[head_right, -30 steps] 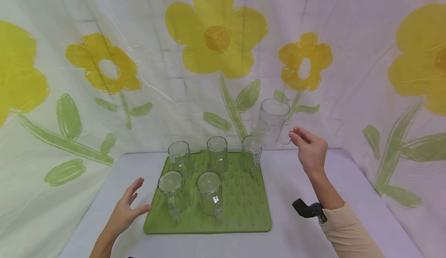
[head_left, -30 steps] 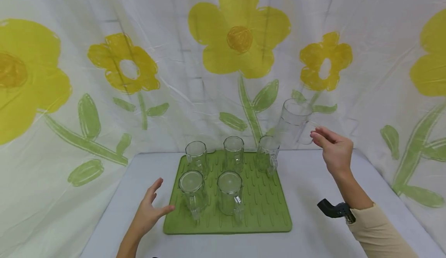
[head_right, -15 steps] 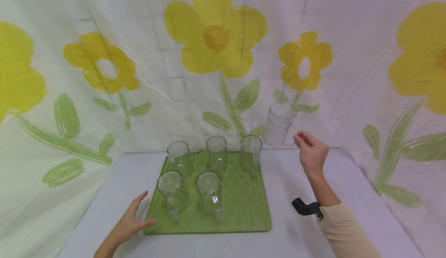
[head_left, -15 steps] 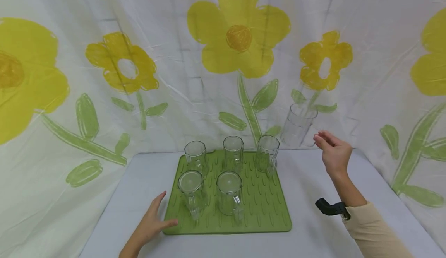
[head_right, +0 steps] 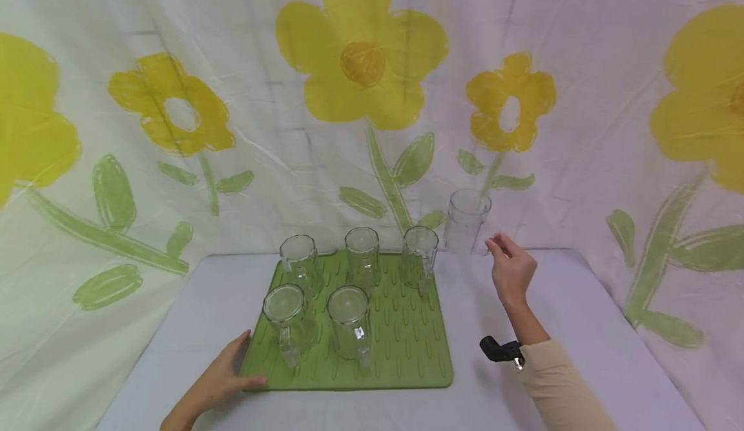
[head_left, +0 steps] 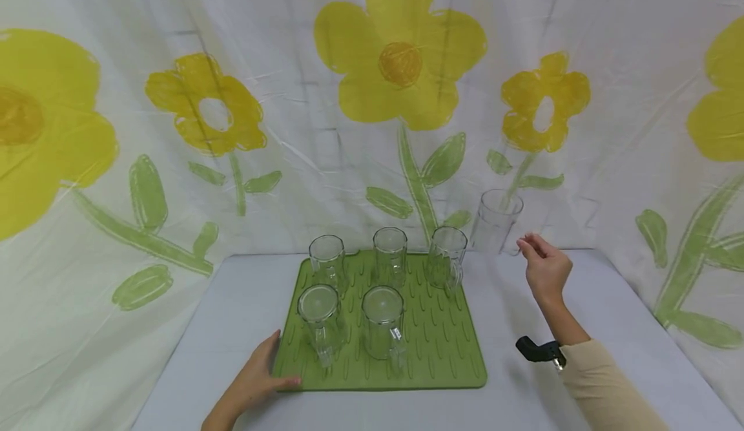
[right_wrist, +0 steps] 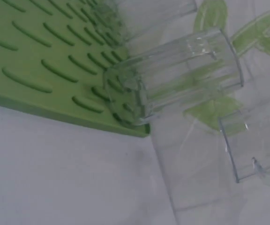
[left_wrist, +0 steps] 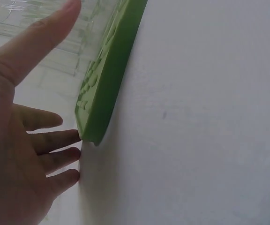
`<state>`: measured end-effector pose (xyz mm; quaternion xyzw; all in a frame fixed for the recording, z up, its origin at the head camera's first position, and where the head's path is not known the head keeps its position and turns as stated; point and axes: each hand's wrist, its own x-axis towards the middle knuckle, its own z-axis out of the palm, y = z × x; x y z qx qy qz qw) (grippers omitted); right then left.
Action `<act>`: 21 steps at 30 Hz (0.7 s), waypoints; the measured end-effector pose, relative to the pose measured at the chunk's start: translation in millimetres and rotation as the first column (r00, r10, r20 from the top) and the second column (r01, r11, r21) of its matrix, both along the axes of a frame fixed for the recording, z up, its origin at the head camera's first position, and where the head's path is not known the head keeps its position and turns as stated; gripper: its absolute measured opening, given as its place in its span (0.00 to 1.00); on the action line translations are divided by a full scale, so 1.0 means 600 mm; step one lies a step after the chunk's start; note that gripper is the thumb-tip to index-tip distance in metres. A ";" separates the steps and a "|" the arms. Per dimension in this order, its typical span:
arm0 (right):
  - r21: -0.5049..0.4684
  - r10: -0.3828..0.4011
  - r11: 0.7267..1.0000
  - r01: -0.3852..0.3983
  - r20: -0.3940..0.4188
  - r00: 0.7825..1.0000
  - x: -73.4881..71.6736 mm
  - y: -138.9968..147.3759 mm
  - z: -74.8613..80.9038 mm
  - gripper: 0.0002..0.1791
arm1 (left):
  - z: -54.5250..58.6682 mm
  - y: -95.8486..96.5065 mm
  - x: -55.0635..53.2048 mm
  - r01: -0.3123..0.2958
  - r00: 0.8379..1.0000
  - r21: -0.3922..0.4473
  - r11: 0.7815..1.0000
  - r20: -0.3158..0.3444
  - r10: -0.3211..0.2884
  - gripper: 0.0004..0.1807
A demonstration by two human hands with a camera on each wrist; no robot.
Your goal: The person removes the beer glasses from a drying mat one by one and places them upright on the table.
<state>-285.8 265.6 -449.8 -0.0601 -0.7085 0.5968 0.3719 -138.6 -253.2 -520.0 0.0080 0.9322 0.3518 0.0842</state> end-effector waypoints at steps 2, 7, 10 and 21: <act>-0.006 -0.007 1.000 0.007 0.010 1.000 -0.002 0.000 -0.009 0.17 | -0.003 0.000 -0.001 0.010 1.000 -0.010 1.000 -0.006 -0.010 0.64; -0.003 -0.020 1.000 0.020 0.031 0.999 -0.011 0.002 -0.034 0.16 | -0.010 0.000 -0.002 0.019 1.000 -0.025 1.000 -0.018 -0.019 0.64; 0.012 -0.035 0.999 0.034 0.046 0.998 -0.016 0.004 -0.048 0.16 | -0.014 0.001 -0.002 0.032 0.999 -0.048 0.998 -0.041 -0.034 0.64; 0.036 -0.078 0.996 0.076 0.049 0.996 -0.022 -0.007 -0.088 0.09 | -0.009 -0.001 0.002 0.051 0.998 -0.059 0.997 -0.033 -0.053 0.64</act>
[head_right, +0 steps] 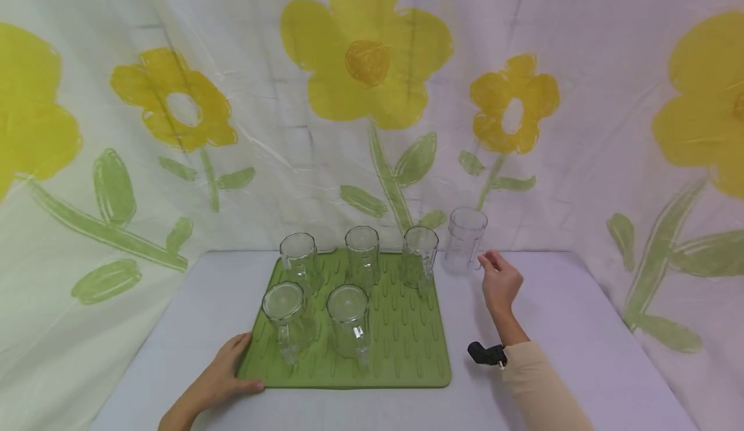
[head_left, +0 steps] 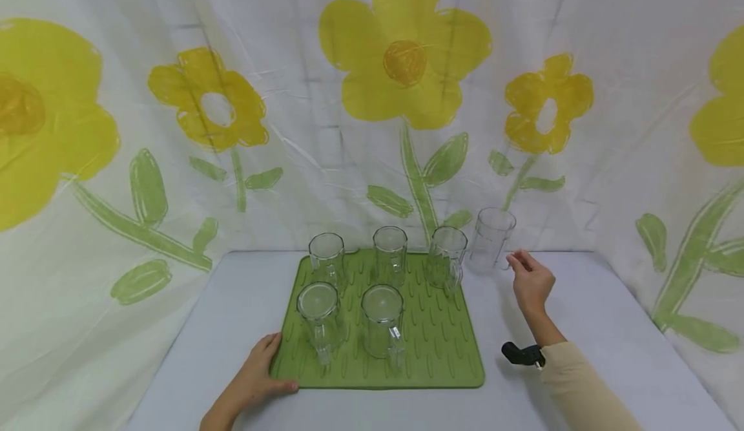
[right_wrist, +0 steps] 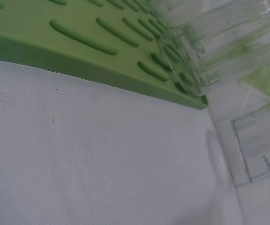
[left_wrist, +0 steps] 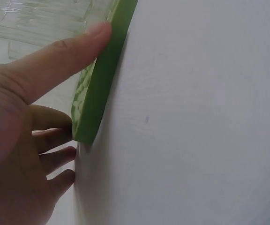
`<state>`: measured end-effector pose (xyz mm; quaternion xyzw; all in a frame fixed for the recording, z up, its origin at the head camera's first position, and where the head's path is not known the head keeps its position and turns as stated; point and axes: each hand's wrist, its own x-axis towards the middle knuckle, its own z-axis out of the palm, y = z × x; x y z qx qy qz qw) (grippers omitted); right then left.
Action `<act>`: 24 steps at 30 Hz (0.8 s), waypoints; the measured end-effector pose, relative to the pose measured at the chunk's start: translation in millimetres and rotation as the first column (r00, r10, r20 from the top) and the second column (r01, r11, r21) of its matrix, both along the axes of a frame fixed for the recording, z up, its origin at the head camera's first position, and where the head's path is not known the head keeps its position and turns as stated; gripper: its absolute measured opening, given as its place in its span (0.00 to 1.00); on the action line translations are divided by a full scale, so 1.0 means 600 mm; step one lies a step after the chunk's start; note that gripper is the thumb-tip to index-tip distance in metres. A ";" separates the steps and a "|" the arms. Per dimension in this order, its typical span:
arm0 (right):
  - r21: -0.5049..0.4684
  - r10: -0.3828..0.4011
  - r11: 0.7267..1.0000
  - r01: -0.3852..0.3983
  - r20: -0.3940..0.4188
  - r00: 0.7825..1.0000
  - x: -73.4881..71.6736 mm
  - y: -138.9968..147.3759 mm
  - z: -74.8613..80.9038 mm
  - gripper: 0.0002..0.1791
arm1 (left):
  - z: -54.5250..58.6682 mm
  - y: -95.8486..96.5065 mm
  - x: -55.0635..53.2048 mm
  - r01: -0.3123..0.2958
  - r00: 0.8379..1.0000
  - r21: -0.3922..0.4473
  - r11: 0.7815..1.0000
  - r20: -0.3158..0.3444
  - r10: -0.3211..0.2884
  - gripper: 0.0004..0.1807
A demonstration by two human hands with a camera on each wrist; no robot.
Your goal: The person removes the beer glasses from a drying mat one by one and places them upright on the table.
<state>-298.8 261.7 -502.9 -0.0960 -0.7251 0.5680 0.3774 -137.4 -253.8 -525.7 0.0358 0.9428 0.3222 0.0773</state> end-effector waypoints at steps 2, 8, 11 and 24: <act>0.005 -0.006 1.000 0.006 0.013 1.000 -0.003 -0.002 -0.005 0.08 | 0.001 0.000 -0.002 -0.001 1.000 0.003 1.000 0.006 0.001 0.63; 0.062 -0.029 0.998 0.025 0.060 0.998 -0.009 -0.003 -0.018 0.09 | 0.004 0.003 -0.005 -0.006 1.000 -0.003 1.000 0.010 0.006 0.63; 0.114 -0.051 0.993 0.044 0.056 0.997 -0.009 -0.004 -0.027 0.08 | 0.005 0.005 -0.007 -0.013 1.000 -0.005 1.000 0.025 0.013 0.63; 0.059 -0.039 0.998 0.036 0.048 0.998 0.000 -0.010 -0.050 0.08 | 0.010 0.003 -0.003 -0.033 0.998 -0.008 0.999 0.054 0.033 0.64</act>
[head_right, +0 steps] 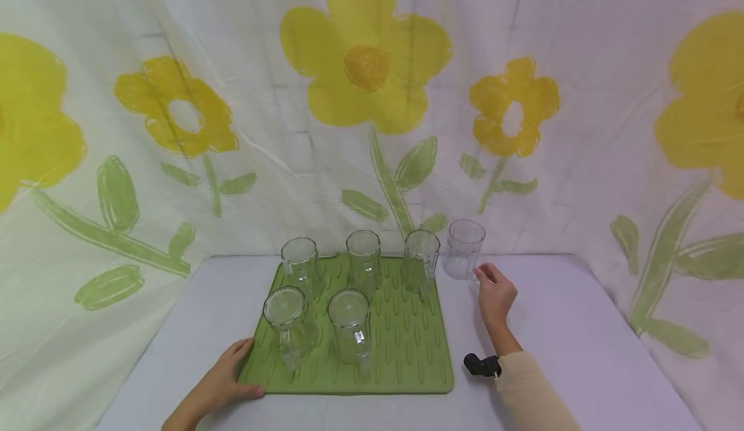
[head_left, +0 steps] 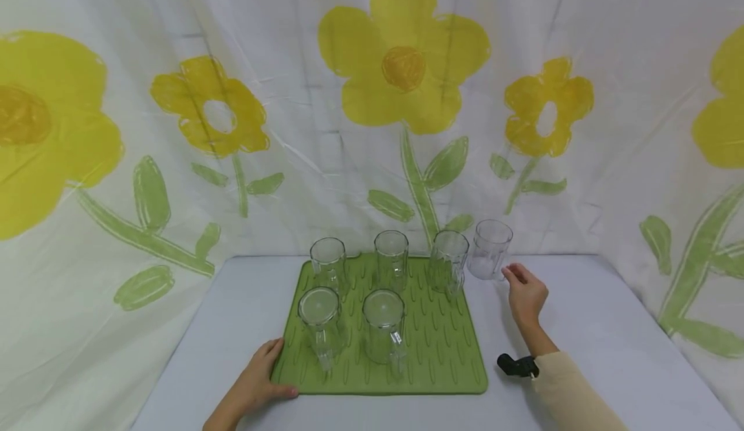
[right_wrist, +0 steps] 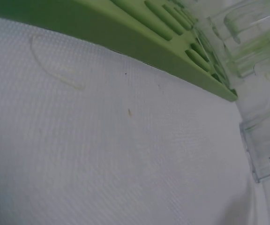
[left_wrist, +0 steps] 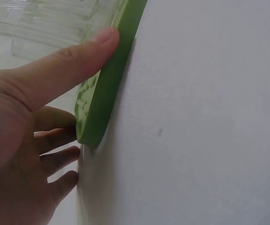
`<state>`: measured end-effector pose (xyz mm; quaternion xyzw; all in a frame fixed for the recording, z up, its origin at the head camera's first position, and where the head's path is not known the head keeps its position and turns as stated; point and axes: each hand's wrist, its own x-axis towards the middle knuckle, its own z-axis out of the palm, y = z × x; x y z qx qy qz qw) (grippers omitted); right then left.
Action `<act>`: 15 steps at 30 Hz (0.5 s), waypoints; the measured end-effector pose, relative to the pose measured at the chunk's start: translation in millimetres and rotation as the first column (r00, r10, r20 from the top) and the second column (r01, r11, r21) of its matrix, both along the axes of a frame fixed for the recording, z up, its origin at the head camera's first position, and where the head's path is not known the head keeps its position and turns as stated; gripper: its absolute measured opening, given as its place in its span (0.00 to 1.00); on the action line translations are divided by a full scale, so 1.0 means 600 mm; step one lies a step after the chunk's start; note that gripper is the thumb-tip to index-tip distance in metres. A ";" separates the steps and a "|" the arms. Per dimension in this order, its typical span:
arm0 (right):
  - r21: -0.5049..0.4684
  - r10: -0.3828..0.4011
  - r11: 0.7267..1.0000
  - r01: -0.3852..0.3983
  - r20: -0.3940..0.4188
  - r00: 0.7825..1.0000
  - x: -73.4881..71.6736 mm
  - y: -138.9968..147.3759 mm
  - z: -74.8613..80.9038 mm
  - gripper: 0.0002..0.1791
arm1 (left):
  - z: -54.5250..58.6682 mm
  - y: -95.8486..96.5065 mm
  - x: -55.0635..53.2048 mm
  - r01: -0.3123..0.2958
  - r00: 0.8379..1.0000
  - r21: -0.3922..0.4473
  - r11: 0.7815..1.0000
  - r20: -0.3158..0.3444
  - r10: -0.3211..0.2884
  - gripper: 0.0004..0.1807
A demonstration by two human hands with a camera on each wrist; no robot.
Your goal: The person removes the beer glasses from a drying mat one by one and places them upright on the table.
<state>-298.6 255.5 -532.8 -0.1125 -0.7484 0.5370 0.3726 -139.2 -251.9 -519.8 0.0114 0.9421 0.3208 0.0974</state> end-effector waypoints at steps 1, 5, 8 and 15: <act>0.000 0.010 1.000 -0.010 -0.002 1.000 0.001 0.000 0.000 0.10 | 0.000 0.000 0.000 -0.002 1.000 0.002 1.000 0.000 0.002 0.64; 0.028 0.027 0.999 -0.027 0.021 0.999 0.008 0.002 0.004 0.16 | -0.003 0.000 -0.001 0.000 1.000 0.001 1.000 -0.003 0.000 0.64; 0.058 0.015 0.998 -0.019 0.065 0.998 0.021 0.003 0.013 0.19 | -0.005 -0.001 -0.002 0.005 1.000 -0.002 1.000 -0.005 -0.005 0.64; 0.027 0.041 0.999 -0.045 0.142 0.989 0.058 -0.007 0.038 0.25 | -0.001 -0.003 -0.001 0.013 1.000 -0.004 1.000 -0.016 -0.013 0.63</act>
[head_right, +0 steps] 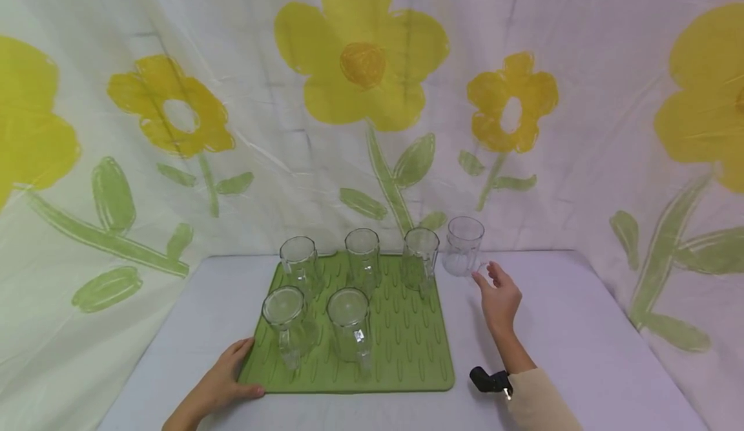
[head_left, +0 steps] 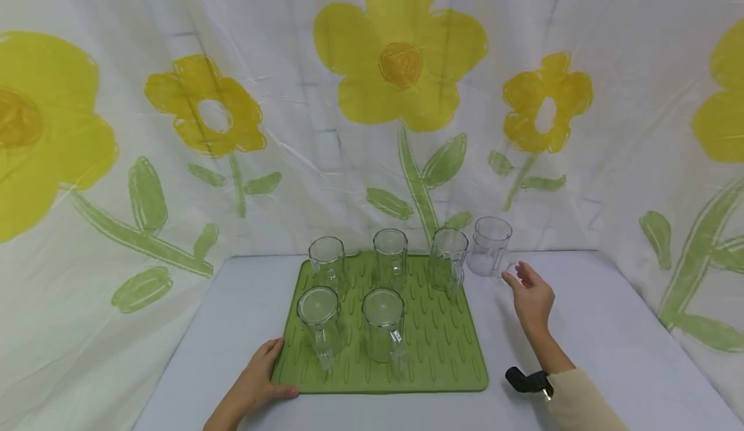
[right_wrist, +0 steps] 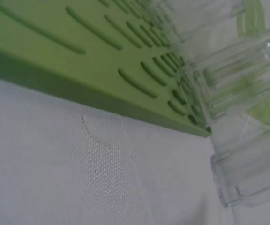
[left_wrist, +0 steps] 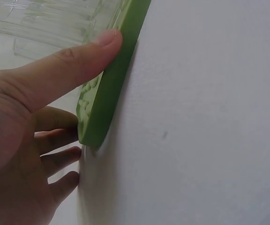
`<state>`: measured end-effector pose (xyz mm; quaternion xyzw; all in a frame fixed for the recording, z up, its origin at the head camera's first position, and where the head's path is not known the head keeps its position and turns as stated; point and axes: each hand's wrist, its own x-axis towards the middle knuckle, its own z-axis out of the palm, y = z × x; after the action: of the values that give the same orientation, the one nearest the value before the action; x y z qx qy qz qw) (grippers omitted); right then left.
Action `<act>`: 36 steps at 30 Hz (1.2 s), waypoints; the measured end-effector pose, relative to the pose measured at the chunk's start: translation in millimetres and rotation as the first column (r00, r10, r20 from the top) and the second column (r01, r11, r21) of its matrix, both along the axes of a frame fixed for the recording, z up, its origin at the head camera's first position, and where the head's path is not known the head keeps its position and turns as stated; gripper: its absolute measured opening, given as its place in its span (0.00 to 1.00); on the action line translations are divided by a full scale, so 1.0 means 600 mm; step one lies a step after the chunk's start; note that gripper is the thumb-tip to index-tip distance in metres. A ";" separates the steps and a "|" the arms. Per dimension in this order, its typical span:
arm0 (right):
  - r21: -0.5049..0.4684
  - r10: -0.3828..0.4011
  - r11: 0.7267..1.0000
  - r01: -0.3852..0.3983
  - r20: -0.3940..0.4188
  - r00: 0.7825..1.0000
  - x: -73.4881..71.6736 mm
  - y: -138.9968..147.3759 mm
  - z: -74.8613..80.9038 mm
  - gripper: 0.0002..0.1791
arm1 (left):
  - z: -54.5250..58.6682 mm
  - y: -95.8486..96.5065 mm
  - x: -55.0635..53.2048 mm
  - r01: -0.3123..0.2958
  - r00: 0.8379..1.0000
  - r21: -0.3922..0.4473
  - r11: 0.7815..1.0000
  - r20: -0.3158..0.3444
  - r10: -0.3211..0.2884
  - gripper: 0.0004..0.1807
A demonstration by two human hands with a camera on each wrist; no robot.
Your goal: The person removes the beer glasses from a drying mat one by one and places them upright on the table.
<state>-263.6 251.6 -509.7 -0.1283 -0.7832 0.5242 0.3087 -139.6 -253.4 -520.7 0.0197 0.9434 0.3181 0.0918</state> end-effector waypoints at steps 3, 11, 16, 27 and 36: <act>-0.046 0.040 0.998 -0.040 -0.002 0.999 0.014 -0.010 0.010 0.25 | 0.002 0.000 0.001 -0.003 1.000 0.007 1.000 -0.001 0.003 0.63; -0.087 0.171 0.981 -0.173 -0.029 0.985 0.036 -0.049 0.020 0.23 | 0.004 0.001 0.002 -0.001 1.000 0.015 1.000 0.000 0.001 0.62; -0.076 0.237 0.969 -0.236 0.011 0.971 0.041 -0.072 0.020 0.22 | 0.001 0.001 0.003 0.006 1.000 0.029 1.000 -0.009 -0.006 0.62; -0.073 0.283 0.958 -0.279 0.062 0.957 0.023 -0.117 0.005 0.22 | 0.002 -0.001 0.000 0.002 1.000 0.022 1.000 -0.004 -0.001 0.62; 0.024 0.233 0.972 -0.234 0.037 0.972 0.014 -0.145 -0.003 0.19 | 0.000 -0.001 0.003 0.009 1.000 0.032 0.999 -0.009 -0.009 0.62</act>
<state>-255.1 164.5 -511.4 -0.0398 -0.8055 0.5433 0.2333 -137.9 -254.1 -520.7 0.0268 0.9385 0.3326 0.0890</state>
